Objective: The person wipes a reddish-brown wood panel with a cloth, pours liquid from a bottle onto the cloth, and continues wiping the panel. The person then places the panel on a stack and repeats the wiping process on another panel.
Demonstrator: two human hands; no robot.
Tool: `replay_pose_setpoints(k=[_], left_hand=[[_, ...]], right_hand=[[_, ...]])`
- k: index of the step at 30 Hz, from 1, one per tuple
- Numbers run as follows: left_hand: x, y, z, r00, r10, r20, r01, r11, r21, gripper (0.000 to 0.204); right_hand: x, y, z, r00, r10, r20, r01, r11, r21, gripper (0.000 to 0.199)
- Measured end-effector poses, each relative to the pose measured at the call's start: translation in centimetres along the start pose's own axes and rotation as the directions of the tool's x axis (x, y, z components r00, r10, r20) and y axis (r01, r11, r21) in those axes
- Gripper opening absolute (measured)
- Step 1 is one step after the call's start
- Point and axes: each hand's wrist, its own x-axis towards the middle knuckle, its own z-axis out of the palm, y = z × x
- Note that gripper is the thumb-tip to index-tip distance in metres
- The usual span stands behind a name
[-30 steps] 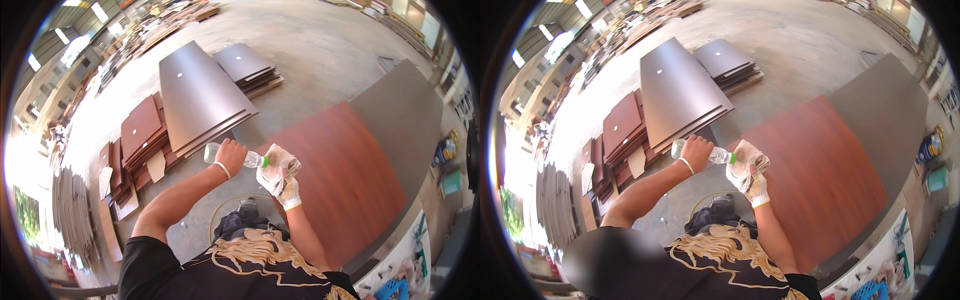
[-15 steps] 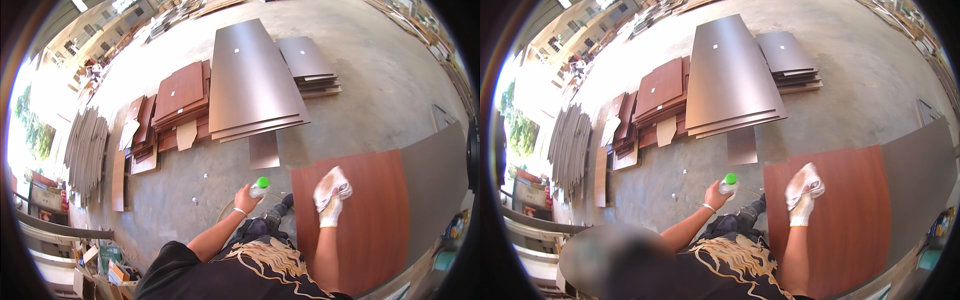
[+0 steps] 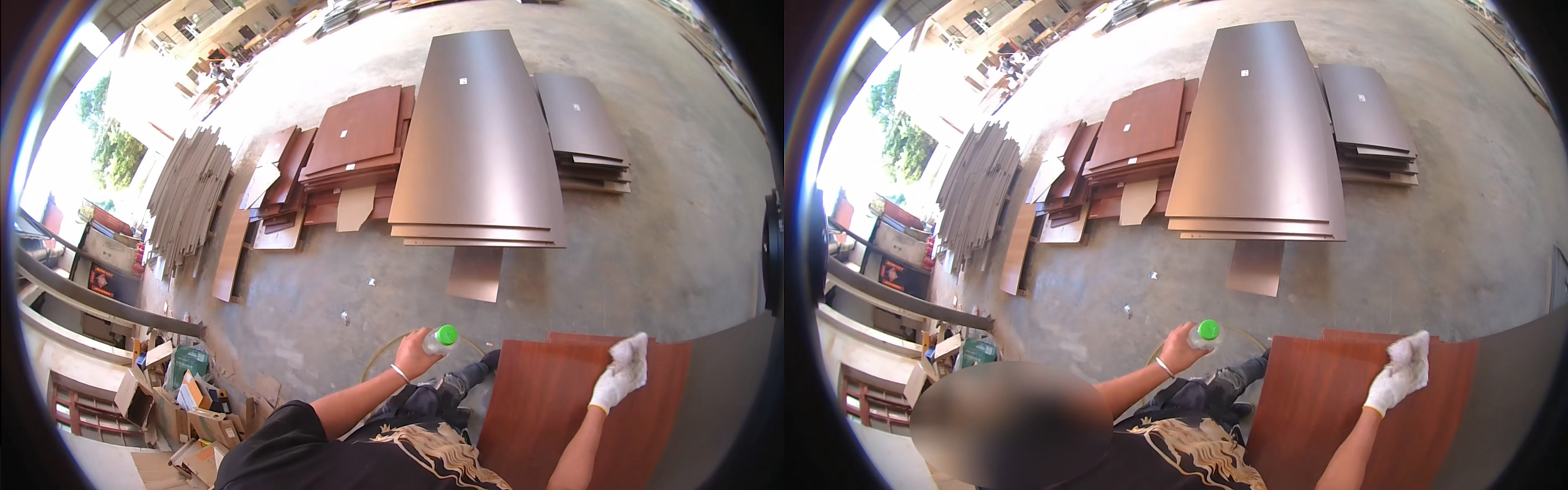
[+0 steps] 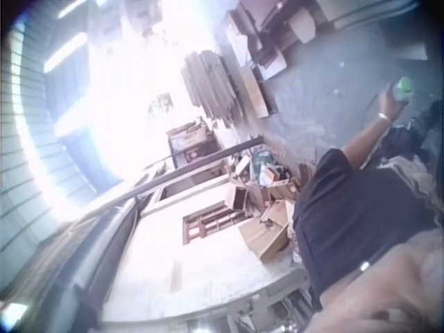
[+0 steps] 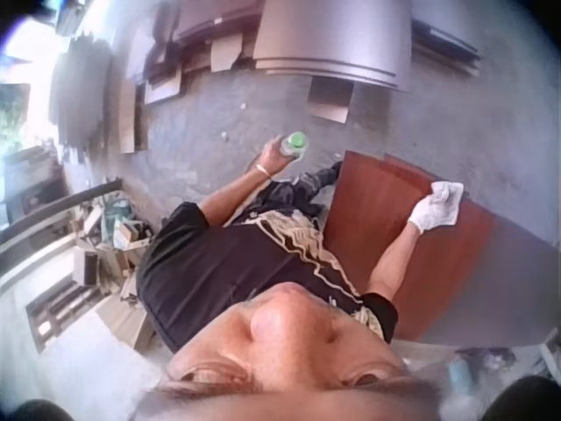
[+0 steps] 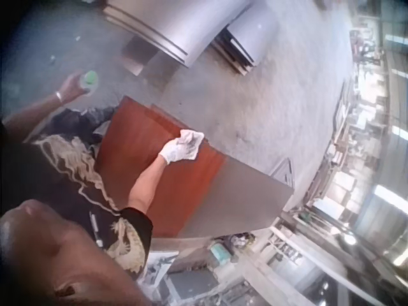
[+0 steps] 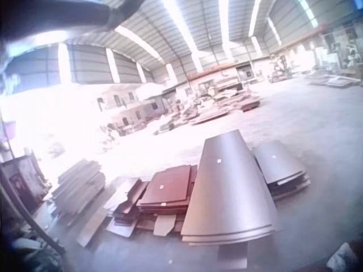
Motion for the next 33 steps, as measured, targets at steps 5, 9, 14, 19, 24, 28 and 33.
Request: replay_pose_setpoints(k=[5,9,14,19,24,28,33], left_hand=[[1.4,0.6,3.2,0.997,-0.049,0.059,0.051,0.998,-0.046,0.062],[2.5,2.6,2.8,0.995,0.007,0.097,0.000,0.998,-0.067,0.063],[2.7,2.1,1.4,0.999,0.036,0.033,-0.034,0.997,-0.073,0.065],[4.1,4.7,2.4,1.000,-0.011,0.017,0.013,0.992,-0.127,0.062],[3.8,5.2,1.1,0.987,-0.061,0.148,0.113,0.922,-0.370,0.051],[4.9,9.4,3.5,0.982,0.004,0.188,0.058,0.946,-0.319,0.052],[7.4,9.2,4.5,0.973,-0.019,0.230,0.106,0.922,-0.372,0.054]], right_hand=[[-9.6,2.5,10.0,0.836,-0.062,0.545,0.471,0.589,-0.656,0.016],[-6.3,0.4,7.7,0.969,-0.076,0.236,0.150,0.938,-0.313,0.013],[2.6,-1.0,2.0,0.961,-0.205,-0.184,0.152,0.952,-0.266,0.032],[-12.5,4.6,11.1,0.729,-0.070,0.681,0.650,0.384,-0.656,0.052],[1.5,3.6,-1.5,0.919,-0.142,0.369,0.394,0.266,-0.880,0.042],[11.4,0.5,-14.3,0.916,-0.345,-0.206,-0.016,0.480,-0.877,0.016],[-5.0,5.3,4.7,0.923,-0.117,0.367,0.378,0.457,-0.805,0.012]])
